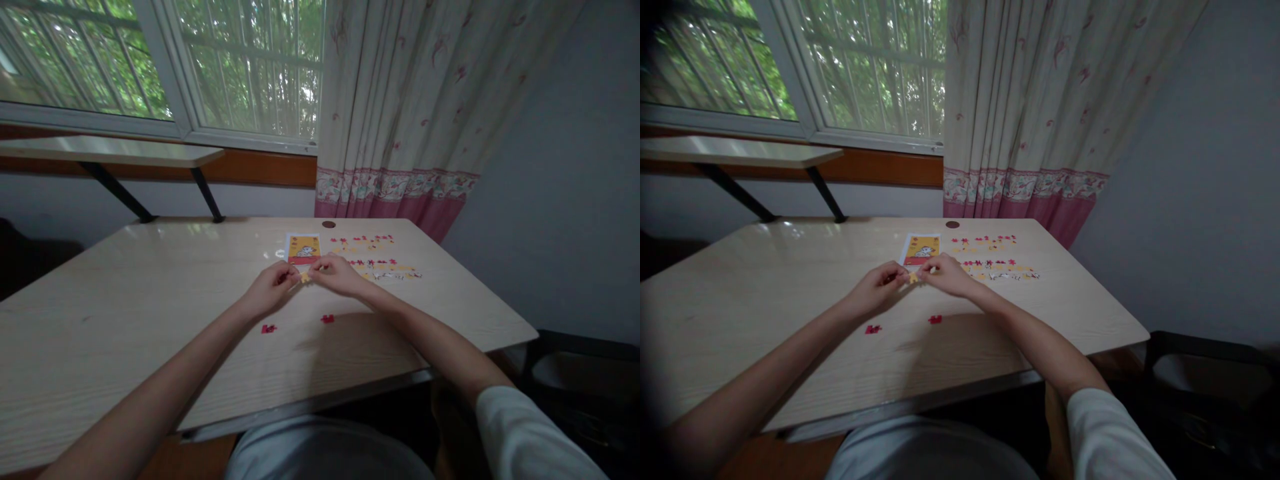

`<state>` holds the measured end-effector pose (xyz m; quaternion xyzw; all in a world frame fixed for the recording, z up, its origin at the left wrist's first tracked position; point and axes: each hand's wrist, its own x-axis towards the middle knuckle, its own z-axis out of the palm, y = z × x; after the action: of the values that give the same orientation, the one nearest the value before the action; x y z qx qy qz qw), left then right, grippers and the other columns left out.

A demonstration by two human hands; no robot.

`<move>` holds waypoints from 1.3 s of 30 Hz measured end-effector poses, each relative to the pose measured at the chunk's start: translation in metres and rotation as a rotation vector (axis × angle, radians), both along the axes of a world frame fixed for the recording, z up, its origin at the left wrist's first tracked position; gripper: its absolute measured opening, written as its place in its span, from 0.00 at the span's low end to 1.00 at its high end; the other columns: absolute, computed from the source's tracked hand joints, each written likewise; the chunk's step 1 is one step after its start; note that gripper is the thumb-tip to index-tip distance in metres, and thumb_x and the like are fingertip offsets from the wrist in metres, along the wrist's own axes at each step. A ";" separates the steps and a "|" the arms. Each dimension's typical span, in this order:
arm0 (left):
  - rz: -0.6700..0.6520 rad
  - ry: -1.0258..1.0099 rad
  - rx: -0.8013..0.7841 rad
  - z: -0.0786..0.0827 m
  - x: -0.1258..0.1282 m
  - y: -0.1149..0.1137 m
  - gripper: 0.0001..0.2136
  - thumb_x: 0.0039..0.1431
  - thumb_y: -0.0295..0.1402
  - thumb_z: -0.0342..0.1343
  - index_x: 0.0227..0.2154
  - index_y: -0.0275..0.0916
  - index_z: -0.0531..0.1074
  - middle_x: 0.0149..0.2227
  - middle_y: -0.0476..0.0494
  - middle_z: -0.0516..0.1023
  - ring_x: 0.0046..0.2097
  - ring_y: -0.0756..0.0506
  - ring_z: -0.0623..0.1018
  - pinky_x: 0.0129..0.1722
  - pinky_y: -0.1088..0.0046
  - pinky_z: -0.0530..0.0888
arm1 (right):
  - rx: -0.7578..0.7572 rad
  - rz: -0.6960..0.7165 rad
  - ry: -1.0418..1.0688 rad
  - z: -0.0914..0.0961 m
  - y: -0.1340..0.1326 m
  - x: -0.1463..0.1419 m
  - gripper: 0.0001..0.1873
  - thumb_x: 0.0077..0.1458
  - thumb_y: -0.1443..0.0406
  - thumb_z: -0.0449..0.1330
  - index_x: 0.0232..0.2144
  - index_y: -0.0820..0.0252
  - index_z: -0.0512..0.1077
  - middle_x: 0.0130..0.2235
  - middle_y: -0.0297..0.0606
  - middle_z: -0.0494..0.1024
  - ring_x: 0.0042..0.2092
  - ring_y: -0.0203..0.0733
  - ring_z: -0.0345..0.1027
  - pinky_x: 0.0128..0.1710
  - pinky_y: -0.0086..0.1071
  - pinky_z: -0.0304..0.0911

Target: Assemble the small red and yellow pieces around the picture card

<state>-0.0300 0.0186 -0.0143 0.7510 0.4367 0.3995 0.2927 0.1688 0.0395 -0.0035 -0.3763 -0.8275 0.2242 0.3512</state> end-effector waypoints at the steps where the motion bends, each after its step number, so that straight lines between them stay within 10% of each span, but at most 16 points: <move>1: 0.001 -0.010 -0.004 0.000 0.000 0.000 0.12 0.54 0.41 0.52 0.26 0.36 0.71 0.27 0.48 0.69 0.29 0.49 0.67 0.28 0.74 0.63 | 0.002 -0.006 -0.004 0.000 0.001 0.000 0.08 0.53 0.63 0.60 0.27 0.60 0.77 0.31 0.35 0.78 0.36 0.36 0.67 0.39 0.30 0.58; 14: 0.109 -0.072 -0.044 -0.001 -0.001 -0.002 0.12 0.55 0.39 0.54 0.35 0.36 0.74 0.24 0.48 0.69 0.25 0.50 0.65 0.24 0.74 0.61 | -0.139 -0.734 -0.417 0.004 0.073 0.120 0.13 0.55 0.62 0.55 0.32 0.61 0.78 0.33 0.41 0.79 0.36 0.41 0.71 0.34 0.28 0.60; 24: 0.116 -0.097 -0.059 -0.002 -0.003 0.003 0.13 0.51 0.40 0.55 0.34 0.36 0.74 0.25 0.47 0.70 0.25 0.50 0.65 0.25 0.74 0.61 | 0.015 -0.715 -0.674 -0.005 0.091 0.127 0.16 0.57 0.61 0.53 0.41 0.59 0.76 0.43 0.46 0.78 0.45 0.46 0.70 0.43 0.32 0.61; 39: 0.116 -0.078 -0.012 -0.001 -0.004 0.001 0.12 0.53 0.38 0.54 0.35 0.36 0.74 0.26 0.47 0.71 0.27 0.50 0.66 0.25 0.74 0.62 | -0.193 -0.413 -0.790 0.009 0.132 0.124 0.07 0.50 0.66 0.61 0.34 0.59 0.76 0.37 0.40 0.79 0.37 0.39 0.71 0.39 0.28 0.61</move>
<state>-0.0339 0.0197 -0.0151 0.7064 0.4702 0.4423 0.2903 0.2925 0.1714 0.0051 -0.6212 -0.7809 0.0646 0.0094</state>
